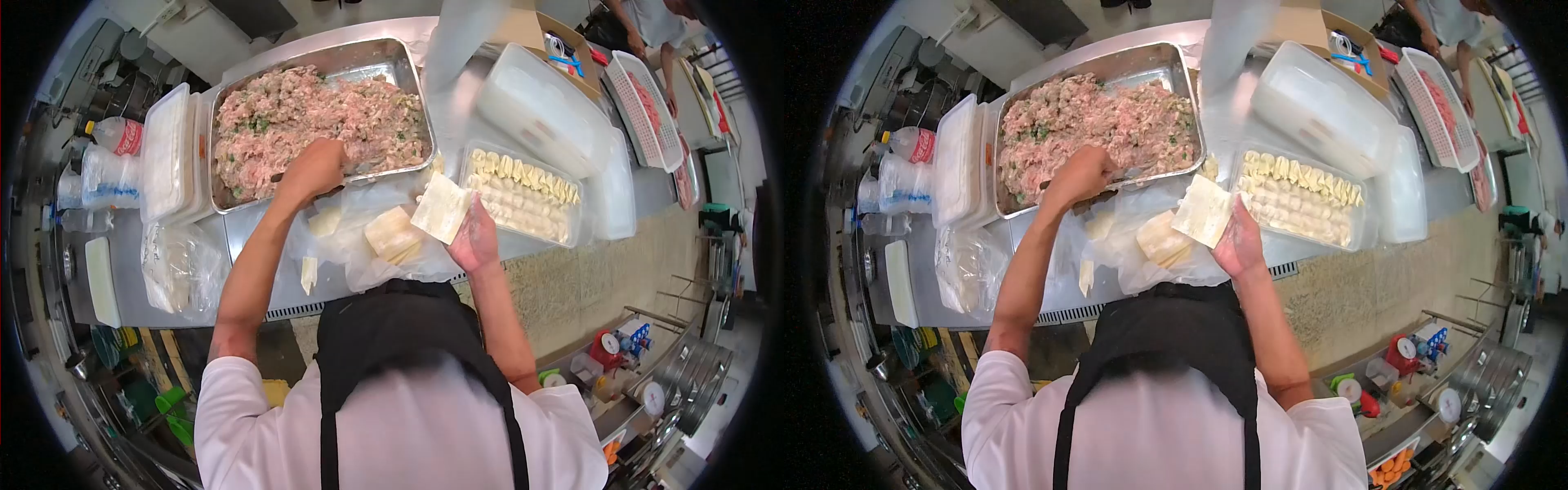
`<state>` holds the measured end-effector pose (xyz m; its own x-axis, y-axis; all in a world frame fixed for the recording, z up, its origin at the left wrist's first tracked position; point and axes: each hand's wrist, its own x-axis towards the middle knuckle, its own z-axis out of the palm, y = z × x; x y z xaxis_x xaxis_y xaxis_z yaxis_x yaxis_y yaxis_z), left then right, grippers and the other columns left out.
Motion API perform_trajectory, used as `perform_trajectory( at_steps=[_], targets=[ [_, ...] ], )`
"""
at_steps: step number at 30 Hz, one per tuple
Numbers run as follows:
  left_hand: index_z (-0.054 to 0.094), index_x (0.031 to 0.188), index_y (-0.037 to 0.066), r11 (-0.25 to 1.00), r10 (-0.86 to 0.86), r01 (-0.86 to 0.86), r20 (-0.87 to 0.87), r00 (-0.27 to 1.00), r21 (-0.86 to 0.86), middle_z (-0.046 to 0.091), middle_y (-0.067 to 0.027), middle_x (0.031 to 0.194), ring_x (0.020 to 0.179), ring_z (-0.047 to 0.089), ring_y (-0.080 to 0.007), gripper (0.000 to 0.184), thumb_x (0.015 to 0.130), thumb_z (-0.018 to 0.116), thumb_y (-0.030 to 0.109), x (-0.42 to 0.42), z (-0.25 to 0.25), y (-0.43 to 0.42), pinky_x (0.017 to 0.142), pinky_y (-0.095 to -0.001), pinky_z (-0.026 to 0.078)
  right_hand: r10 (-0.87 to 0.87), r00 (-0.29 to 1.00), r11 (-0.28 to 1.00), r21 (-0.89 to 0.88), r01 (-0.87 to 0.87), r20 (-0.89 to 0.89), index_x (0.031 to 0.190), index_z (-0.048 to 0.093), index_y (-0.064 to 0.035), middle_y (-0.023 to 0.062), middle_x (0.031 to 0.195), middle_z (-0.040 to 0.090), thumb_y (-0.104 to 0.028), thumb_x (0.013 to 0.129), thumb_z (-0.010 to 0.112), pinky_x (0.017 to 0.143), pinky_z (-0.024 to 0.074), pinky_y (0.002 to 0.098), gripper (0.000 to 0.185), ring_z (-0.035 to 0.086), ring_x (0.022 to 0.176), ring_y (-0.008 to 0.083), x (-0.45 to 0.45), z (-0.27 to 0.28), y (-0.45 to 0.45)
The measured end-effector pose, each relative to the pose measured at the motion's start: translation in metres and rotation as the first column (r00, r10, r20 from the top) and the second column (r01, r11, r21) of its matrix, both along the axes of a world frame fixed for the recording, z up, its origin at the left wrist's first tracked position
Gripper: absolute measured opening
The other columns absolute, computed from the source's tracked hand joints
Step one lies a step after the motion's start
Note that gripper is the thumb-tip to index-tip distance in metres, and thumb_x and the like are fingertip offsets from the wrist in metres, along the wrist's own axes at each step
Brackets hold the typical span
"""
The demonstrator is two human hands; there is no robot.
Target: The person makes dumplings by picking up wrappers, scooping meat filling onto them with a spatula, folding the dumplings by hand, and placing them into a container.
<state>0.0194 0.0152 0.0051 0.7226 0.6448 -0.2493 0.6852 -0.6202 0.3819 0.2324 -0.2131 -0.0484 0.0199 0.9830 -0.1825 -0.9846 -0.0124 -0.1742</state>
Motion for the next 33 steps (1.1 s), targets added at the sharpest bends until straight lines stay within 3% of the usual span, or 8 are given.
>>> perform_trajectory(
  at_steps=[4, 6, 12, 16, 18, 22, 25, 33],
  targets=[
    [0.072, 0.087, -0.006, 0.995, -0.08, 0.09, 0.222, 0.972, -0.034, 0.066, -0.0237, 0.07, 0.058, 0.061, -0.0352, 0.018, 0.075, 0.061, 0.003, -0.029, -0.016, 0.016, 0.057, -0.0439, 0.048, -0.064, 0.962, 0.986, -0.134, 0.102, 0.264, 0.147, 0.034, 0.0067, 0.0251, 0.144, 0.05, -0.028, 0.104, 0.05, 0.116, 0.0359, 0.0516, 0.058, 0.048, 0.134, 0.0401, -0.011, -0.026, 0.005],
    [0.075, 0.1, -0.002, 0.826, 0.298, -0.119, 0.247, 0.922, -0.551, 0.065, -0.009, 0.065, 0.05, 0.054, -0.017, 0.023, 0.08, 0.063, 0.003, -0.039, -0.006, 0.008, 0.047, -0.0338, 0.041, -0.054, 0.913, 0.98, -0.154, 0.126, 0.405, 0.146, 0.035, 0.0062, 0.0237, 0.143, 0.051, -0.025, 0.103, 0.051, 0.116, 0.0363, 0.0507, 0.056, 0.049, 0.134, 0.0386, -0.014, -0.028, 0.01],
    [0.075, 0.11, 0.001, 0.652, 0.486, -0.071, 0.344, 0.803, -0.755, 0.065, -0.0021, 0.081, 0.054, 0.052, -0.0072, 0.029, 0.083, 0.067, -0.003, -0.046, 0.024, -0.032, 0.047, -0.026, 0.039, -0.116, 0.989, 0.977, -0.171, 0.13, 0.093, 0.146, 0.035, 0.0054, 0.0214, 0.147, 0.047, -0.025, 0.106, 0.042, 0.118, 0.0328, 0.0529, 0.051, 0.046, 0.137, 0.0371, -0.024, -0.008, 0.035],
    [0.076, 0.108, 0.003, 0.785, 0.436, 0.039, 0.597, 0.673, -0.618, 0.066, -0.0034, 0.085, 0.061, 0.056, -0.0094, 0.028, 0.081, 0.069, -0.005, -0.037, -0.025, -0.066, 0.052, -0.0257, 0.043, -0.142, 0.99, 0.971, -0.191, 0.143, 0.019, 0.146, 0.034, 0.005, 0.0218, 0.147, 0.046, -0.025, 0.108, 0.035, 0.119, 0.0318, 0.0522, 0.049, 0.045, 0.137, 0.037, -0.036, 0.011, 0.058],
    [0.077, 0.104, 0.004, 0.977, 0.182, -0.065, 0.633, 0.752, -0.203, 0.067, -0.0038, 0.086, 0.069, 0.061, -0.0103, 0.028, 0.079, 0.07, -0.006, -0.041, -0.049, -0.079, 0.058, -0.0236, 0.045, -0.173, 0.985, 0.961, -0.217, 0.17, 0.004, 0.144, 0.036, 0.0072, 0.0227, 0.147, 0.046, -0.026, 0.108, 0.034, 0.118, 0.0328, 0.0485, 0.049, 0.046, 0.136, 0.0344, -0.034, 0.011, 0.067],
    [0.077, 0.1, 0.005, 0.941, 0.324, -0.219, 0.5, 0.803, -0.257, 0.066, -0.0113, 0.083, 0.077, 0.067, -0.0251, 0.03, 0.073, 0.071, -0.008, -0.048, 0.016, -0.101, 0.068, -0.0334, 0.051, -0.281, 0.957, 0.878, -0.383, 0.288, 0.075, 0.142, 0.038, 0.0068, 0.0221, 0.144, 0.048, -0.026, 0.108, 0.033, 0.118, 0.0337, 0.0479, 0.047, 0.048, 0.134, 0.0344, -0.033, 0.017, 0.066],
    [0.077, 0.101, 0.004, 0.983, 0.182, -0.13, 0.658, 0.731, -0.127, 0.065, -0.012, 0.081, 0.078, 0.066, -0.0264, 0.03, 0.074, 0.071, -0.007, -0.029, 0.022, -0.11, 0.069, -0.0351, 0.051, -0.236, 0.963, 0.908, -0.323, 0.265, 0.127, 0.141, 0.04, 0.0066, 0.0214, 0.14, 0.052, -0.025, 0.108, 0.033, 0.117, 0.0351, 0.0474, 0.046, 0.049, 0.132, 0.0341, -0.039, 0.018, 0.068],
    [0.075, 0.104, 0.004, 0.986, 0.163, -0.166, 0.399, 0.902, -0.028, 0.068, -0.0177, 0.087, 0.082, 0.066, -0.0336, 0.034, 0.074, 0.063, -0.008, -0.066, 0.034, -0.07, 0.073, -0.0378, 0.051, -0.37, 0.905, 0.854, -0.305, 0.421, 0.212, 0.14, 0.043, 0.0057, 0.0213, 0.137, 0.055, -0.026, 0.108, 0.034, 0.115, 0.0372, 0.0496, 0.046, 0.052, 0.129, 0.0341, -0.005, -0.005, 0.056]
  ],
)
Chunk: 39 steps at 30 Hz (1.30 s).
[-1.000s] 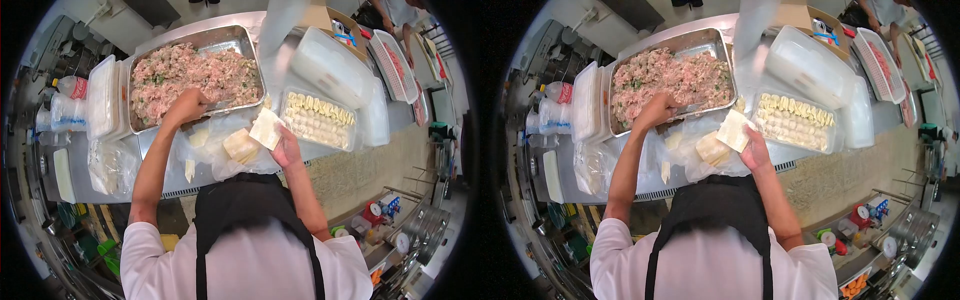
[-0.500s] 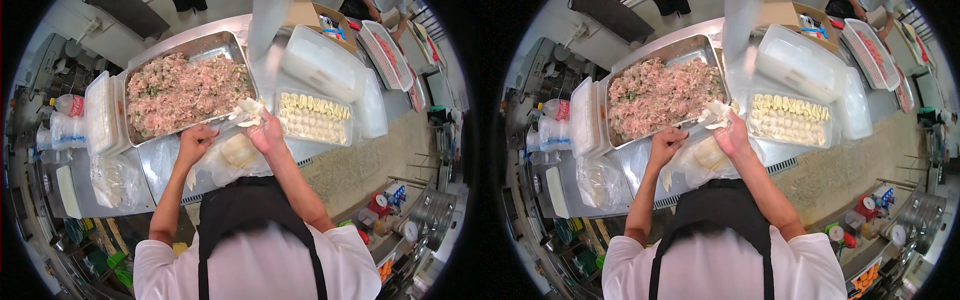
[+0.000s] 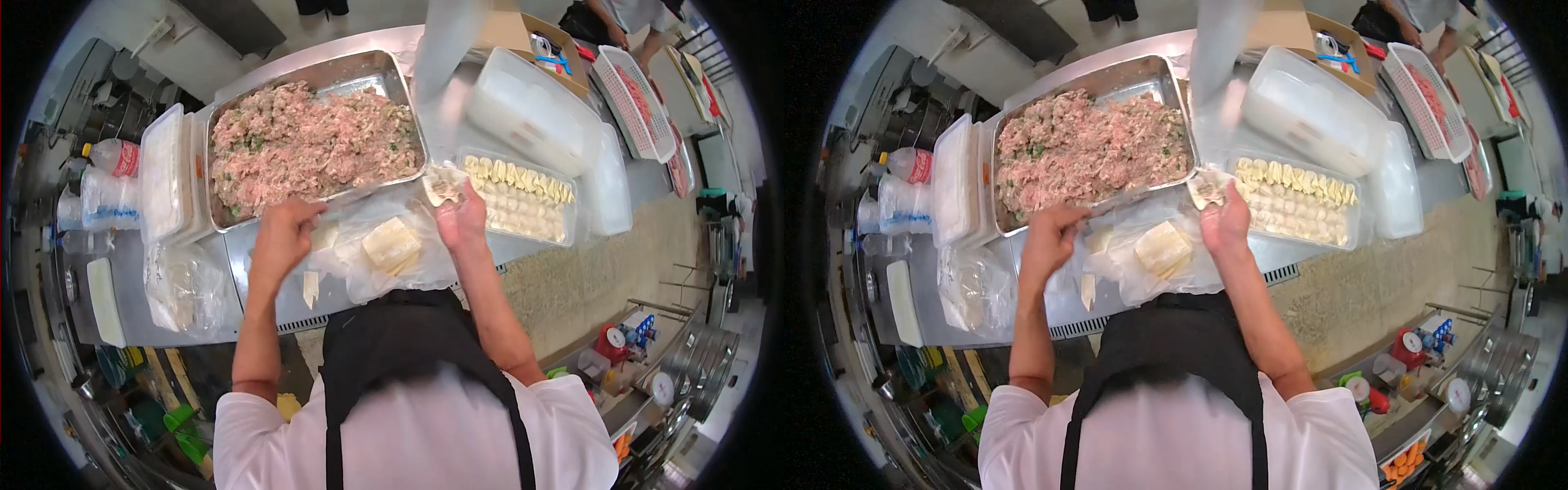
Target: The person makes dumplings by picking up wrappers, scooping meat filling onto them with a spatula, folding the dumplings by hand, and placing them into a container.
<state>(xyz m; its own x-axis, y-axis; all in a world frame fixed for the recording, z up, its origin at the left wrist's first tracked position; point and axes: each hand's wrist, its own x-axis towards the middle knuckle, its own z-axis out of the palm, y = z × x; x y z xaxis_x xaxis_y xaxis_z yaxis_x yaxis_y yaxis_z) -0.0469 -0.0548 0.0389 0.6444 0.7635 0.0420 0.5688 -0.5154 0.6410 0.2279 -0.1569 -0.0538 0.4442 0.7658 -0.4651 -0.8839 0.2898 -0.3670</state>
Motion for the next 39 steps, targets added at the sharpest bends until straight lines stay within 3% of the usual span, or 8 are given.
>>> perform_trajectory(
  at_steps=[6, 13, 18, 22, 26, 32, 36, 39],
  targets=[
    [0.075, 0.096, 0.003, 0.971, 0.073, 0.032, -0.422, 0.904, 0.238, 0.069, -0.0236, 0.091, 0.088, 0.066, -0.0404, 0.027, 0.074, 0.061, -0.003, 0.02, -0.007, 0.048, 0.079, -0.0477, 0.052, 0.053, 0.997, 0.999, 0.005, -0.053, 0.064, 0.139, 0.044, 0.0055, 0.0198, 0.139, 0.053, -0.026, 0.108, 0.034, 0.116, 0.0366, 0.0466, 0.045, 0.051, 0.13, 0.0331, -0.007, 0.012, 0.001],
    [0.07, 0.08, 0.0, 0.985, -0.021, 0.09, -0.41, 0.912, 0.149, 0.067, -0.0224, 0.079, 0.081, 0.066, -0.0423, 0.014, 0.069, 0.062, 0.0, 0.04, -0.007, 0.046, 0.073, -0.0474, 0.053, 0.024, 0.998, 1.0, 0.011, -0.024, 0.055, 0.137, 0.046, 0.0049, 0.0183, 0.135, 0.057, -0.026, 0.107, 0.037, 0.113, 0.0395, 0.0463, 0.044, 0.054, 0.127, 0.0318, -0.003, 0.01, -0.012],
    [0.073, 0.102, 0.004, 0.99, -0.135, 0.133, -0.042, 0.99, -0.053, 0.067, -0.0226, 0.085, 0.08, 0.065, -0.0388, 0.036, 0.069, 0.061, -0.006, 0.027, -0.004, 0.057, 0.071, -0.0414, 0.05, 0.002, 0.998, 1.0, -0.018, 0.0, 0.065, 0.135, 0.047, 0.0047, 0.0178, 0.133, 0.058, -0.025, 0.107, 0.038, 0.11, 0.0431, 0.0453, 0.042, 0.056, 0.124, 0.031, -0.007, 0.0, -0.012],
    [0.075, 0.097, 0.006, 0.994, -0.095, 0.097, -0.038, 0.995, 0.051, 0.067, -0.0232, 0.086, 0.081, 0.065, -0.0417, 0.03, 0.071, 0.06, -0.002, 0.03, -0.025, 0.062, 0.073, -0.0432, 0.052, 0.039, 0.998, 0.999, 0.002, -0.039, 0.055, 0.136, 0.046, 0.0051, 0.0184, 0.135, 0.057, -0.025, 0.107, 0.037, 0.111, 0.0424, 0.046, 0.042, 0.056, 0.125, 0.0321, -0.009, -0.003, -0.011],
    [0.075, 0.1, 0.005, 0.982, -0.181, 0.186, -0.295, 0.938, -0.012, 0.067, -0.0235, 0.089, 0.082, 0.065, -0.0425, 0.034, 0.071, 0.058, -0.003, 0.044, -0.029, 0.062, 0.077, -0.045, 0.051, 0.056, 0.997, 0.998, 0.009, -0.056, 0.062, 0.138, 0.043, 0.0063, 0.0207, 0.138, 0.054, -0.025, 0.108, 0.035, 0.112, 0.0412, 0.0476, 0.044, 0.054, 0.127, 0.0342, -0.007, -0.005, -0.011],
    [0.074, 0.102, 0.001, 0.961, -0.11, 0.121, 0.059, 0.992, -0.25, 0.069, -0.0187, 0.083, 0.075, 0.067, -0.0317, 0.036, 0.071, 0.059, -0.008, 0.032, -0.021, 0.05, 0.072, -0.0387, 0.051, 0.025, 1.0, 1.0, 0.004, -0.025, 0.013, 0.138, 0.043, 0.0062, 0.0187, 0.135, 0.056, -0.025, 0.108, 0.037, 0.11, 0.0421, 0.0474, 0.044, 0.054, 0.127, 0.0328, -0.01, 0.002, -0.009],
    [0.075, 0.103, 0.003, 0.954, -0.148, 0.216, 0.299, 0.943, -0.209, 0.068, -0.0147, 0.082, 0.074, 0.065, -0.0263, 0.032, 0.075, 0.063, -0.007, 0.041, -0.04, 0.022, 0.069, -0.0361, 0.05, 0.096, 0.994, 0.995, 0.017, -0.095, -0.052, 0.139, 0.041, 0.007, 0.0209, 0.139, 0.052, -0.025, 0.108, 0.036, 0.112, 0.0398, 0.0474, 0.045, 0.053, 0.128, 0.0332, -0.02, 0.019, -0.003],
    [0.078, 0.101, 0.01, 0.976, -0.172, 0.192, 0.173, 0.97, -0.105, 0.065, -0.0127, 0.079, 0.072, 0.063, -0.0282, 0.031, 0.077, 0.065, -0.004, 0.051, -0.047, -0.004, 0.069, -0.0365, 0.049, 0.093, 0.992, 0.992, 0.093, -0.086, -0.08, 0.138, 0.043, 0.0072, 0.0222, 0.138, 0.054, -0.028, 0.108, 0.035, 0.115, 0.0369, 0.0481, 0.047, 0.053, 0.128, 0.0341, -0.018, 0.007, 0.005]
  ],
)
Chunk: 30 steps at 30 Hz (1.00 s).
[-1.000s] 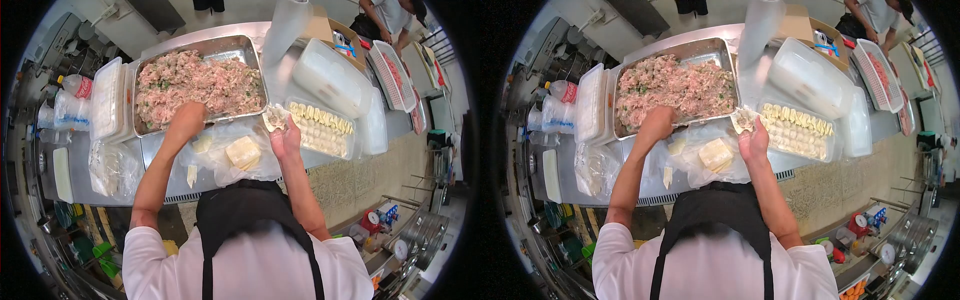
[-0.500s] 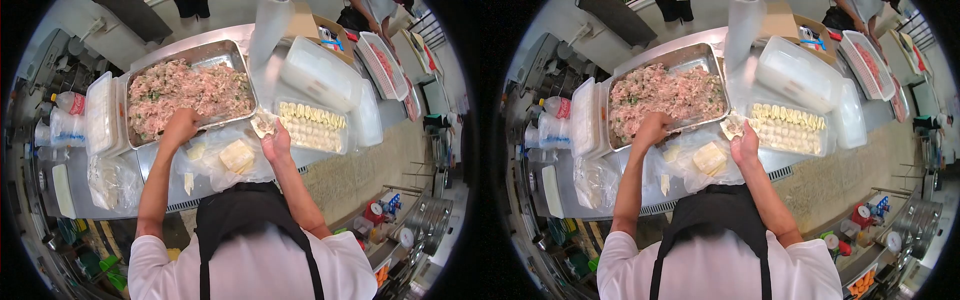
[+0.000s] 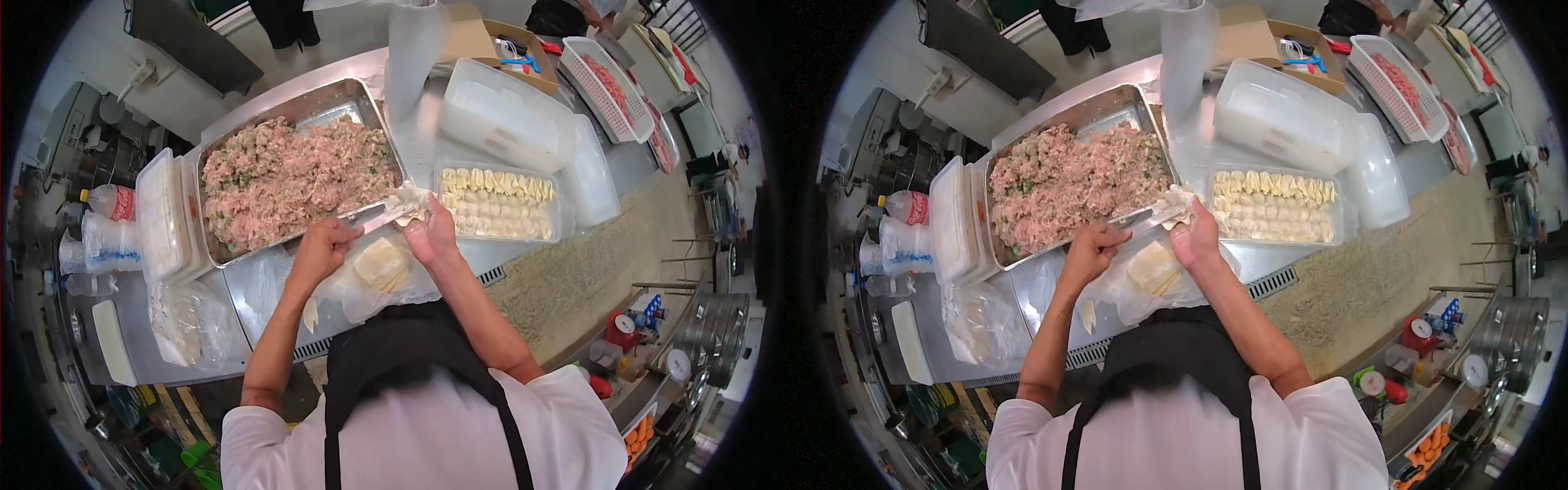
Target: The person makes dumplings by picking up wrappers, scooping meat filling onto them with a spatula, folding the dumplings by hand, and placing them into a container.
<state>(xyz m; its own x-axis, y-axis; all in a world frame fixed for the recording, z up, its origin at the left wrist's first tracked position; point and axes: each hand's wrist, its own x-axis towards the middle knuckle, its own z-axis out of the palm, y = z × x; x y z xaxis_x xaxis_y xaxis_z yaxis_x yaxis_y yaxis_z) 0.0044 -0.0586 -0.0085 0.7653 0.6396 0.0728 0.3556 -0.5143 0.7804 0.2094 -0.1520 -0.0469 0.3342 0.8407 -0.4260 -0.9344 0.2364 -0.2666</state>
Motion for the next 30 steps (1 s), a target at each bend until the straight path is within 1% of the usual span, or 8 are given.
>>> perform_trajectory(
  at_steps=[7, 13, 16, 18, 19, 21, 26, 30],
  targets=[
    [0.077, 0.102, 0.007, 0.982, 0.086, -0.092, 0.042, 0.995, 0.166, 0.063, -0.0122, 0.076, 0.07, 0.062, -0.0278, 0.027, 0.078, 0.07, -0.002, 0.001, 0.023, -0.027, 0.064, -0.0366, 0.048, -0.106, 0.992, 0.992, -0.058, 0.11, 0.068, 0.136, 0.046, 0.0055, 0.0201, 0.134, 0.056, -0.028, 0.108, 0.034, 0.113, 0.0383, 0.0477, 0.045, 0.054, 0.126, 0.032, 0.005, -0.002, -0.003],
    [0.077, 0.102, 0.006, 0.995, 0.086, -0.087, 0.029, 0.996, 0.039, 0.064, -0.0105, 0.077, 0.068, 0.061, -0.0235, 0.03, 0.076, 0.07, -0.005, 0.005, 0.017, -0.021, 0.062, -0.0331, 0.047, 0.173, 0.955, 0.923, 0.299, -0.242, 0.24, 0.139, 0.044, 0.0051, 0.018, 0.135, 0.057, -0.024, 0.101, 0.044, 0.112, 0.0387, 0.0414, 0.048, 0.054, 0.128, 0.0294, 0.018, -0.008, -0.016],
    [0.077, 0.104, 0.005, 0.987, 0.157, -0.155, 0.046, 0.987, -0.033, 0.069, -0.0125, 0.082, 0.069, 0.064, -0.0255, 0.032, 0.075, 0.068, -0.006, -0.004, 0.047, -0.022, 0.062, -0.0348, 0.048, 0.178, 0.831, 0.976, 0.013, -0.218, 0.527, 0.141, 0.045, 0.0022, 0.0142, 0.127, 0.062, -0.009, 0.086, 0.06, 0.103, 0.0448, 0.0353, 0.059, 0.06, 0.118, 0.0281, 0.009, 0.002, -0.029],
    [0.077, 0.105, 0.005, 0.994, 0.105, -0.104, 0.031, 0.994, -0.031, 0.068, -0.0129, 0.082, 0.07, 0.064, -0.0255, 0.033, 0.075, 0.068, -0.006, -0.009, 0.049, -0.022, 0.063, -0.0349, 0.048, 0.244, 0.227, 0.969, -0.225, -0.105, 0.943, 0.138, 0.05, -0.0011, 0.0123, 0.117, 0.066, -0.003, 0.078, 0.069, 0.092, 0.0503, 0.0338, 0.064, 0.066, 0.108, 0.0264, 0.005, 0.009, -0.028],
    [0.076, 0.106, 0.005, 0.998, 0.053, -0.053, 0.019, 0.998, -0.031, 0.068, -0.0132, 0.081, 0.071, 0.064, -0.0255, 0.034, 0.076, 0.068, -0.006, -0.009, 0.051, -0.023, 0.064, -0.0351, 0.048, 0.243, 0.228, 0.969, -0.225, -0.104, 0.943, 0.138, 0.05, -0.0011, 0.0123, 0.117, 0.066, -0.003, 0.078, 0.069, 0.092, 0.0503, 0.0338, 0.064, 0.066, 0.108, 0.0264, 0.003, 0.009, -0.027],
    [0.076, 0.106, 0.005, 0.999, 0.006, -0.01, -0.105, 0.994, -0.04, 0.067, -0.0134, 0.08, 0.071, 0.063, -0.025, 0.033, 0.076, 0.068, -0.006, -0.007, 0.06, -0.028, 0.064, -0.0351, 0.048, 0.221, -0.139, 0.975, -0.218, 0.037, 0.965, 0.128, 0.057, -0.001, 0.0137, 0.104, 0.07, -0.003, 0.075, 0.073, 0.083, 0.0533, 0.0347, 0.056, 0.07, 0.096, 0.0265, 0.001, 0.01, -0.023],
    [0.076, 0.106, 0.002, 0.996, 0.075, -0.076, -0.038, 0.996, -0.036, 0.065, -0.0102, 0.078, 0.07, 0.057, -0.02, 0.031, 0.077, 0.069, -0.006, -0.031, 0.097, -0.018, 0.065, -0.0319, 0.044, 0.088, -0.316, 0.996, -0.089, 0.01, 0.945, 0.099, 0.068, 0.0, 0.0158, 0.085, 0.071, -0.008, 0.081, 0.073, 0.073, 0.0528, 0.0369, 0.021, 0.068, 0.075, 0.0304, 0.015, -0.001, -0.026],
    [0.075, 0.109, 0.004, 0.964, 0.265, -0.266, 0.082, 0.961, -0.002, 0.063, -0.0096, 0.076, 0.066, 0.055, -0.0147, 0.03, 0.08, 0.069, -0.003, -0.05, 0.103, -0.008, 0.06, -0.0286, 0.042, 0.245, -0.114, 0.91, -0.188, 0.369, 0.963, 0.08, 0.067, 0.0022, 0.0155, 0.061, 0.06, -0.026, 0.096, 0.065, 0.059, 0.0468, 0.0379, 0.033, 0.06, 0.057, 0.0326, 0.065, 0.007, -0.046]
  ],
)
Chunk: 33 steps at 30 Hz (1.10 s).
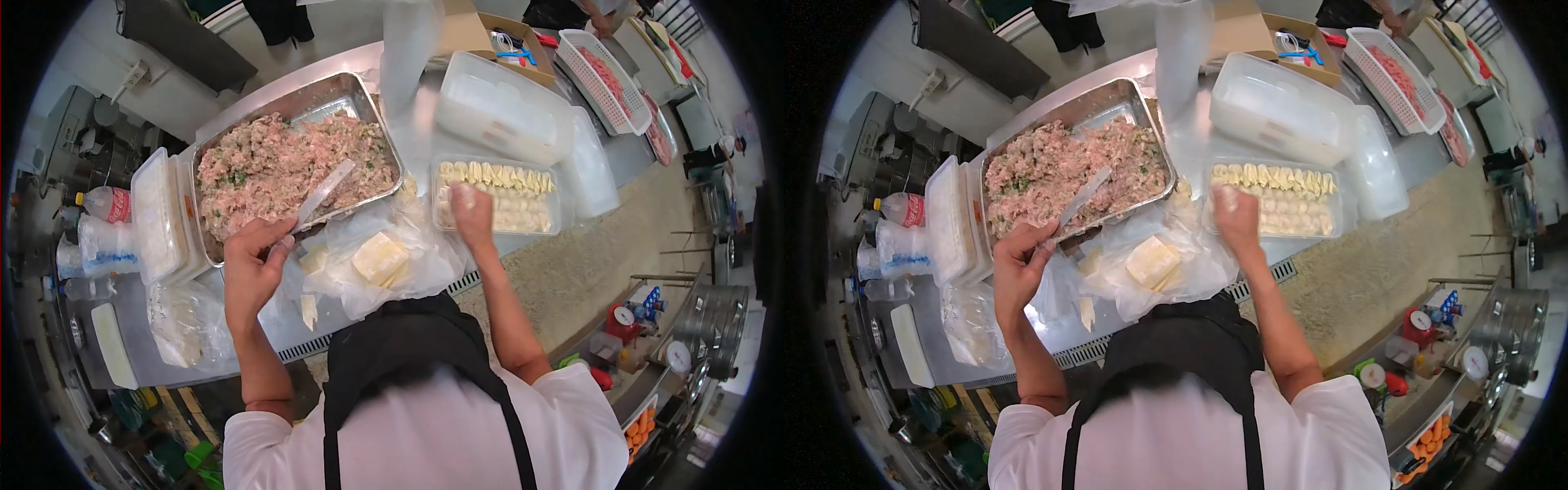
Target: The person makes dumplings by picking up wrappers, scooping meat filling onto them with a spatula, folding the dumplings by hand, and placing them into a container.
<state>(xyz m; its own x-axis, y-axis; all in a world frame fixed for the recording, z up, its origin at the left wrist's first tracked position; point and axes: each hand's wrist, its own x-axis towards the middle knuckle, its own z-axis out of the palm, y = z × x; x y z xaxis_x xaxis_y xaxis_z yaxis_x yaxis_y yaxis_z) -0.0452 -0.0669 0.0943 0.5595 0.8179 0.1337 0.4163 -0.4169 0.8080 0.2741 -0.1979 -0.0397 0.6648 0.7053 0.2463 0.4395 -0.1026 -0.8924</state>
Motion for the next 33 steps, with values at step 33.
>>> perform_trajectory(
  at_steps=[33],
  targets=[
    [0.074, 0.113, 0.006, 0.98, 0.018, -0.027, -0.051, 0.999, -0.195, 0.06, -0.0068, 0.073, 0.061, 0.045, -0.012, 0.035, 0.079, 0.071, 0.001, -0.001, -0.046, -0.01, 0.056, -0.0286, 0.037, -0.154, 0.968, 0.92, -0.328, 0.214, 0.199, 0.083, 0.072, -0.0015, 0.0153, 0.077, 0.07, -0.015, 0.069, 0.086, 0.069, 0.0518, 0.0399, 0.024, 0.068, 0.073, 0.0335, 0.054, -0.025, 0.001]
  ],
)
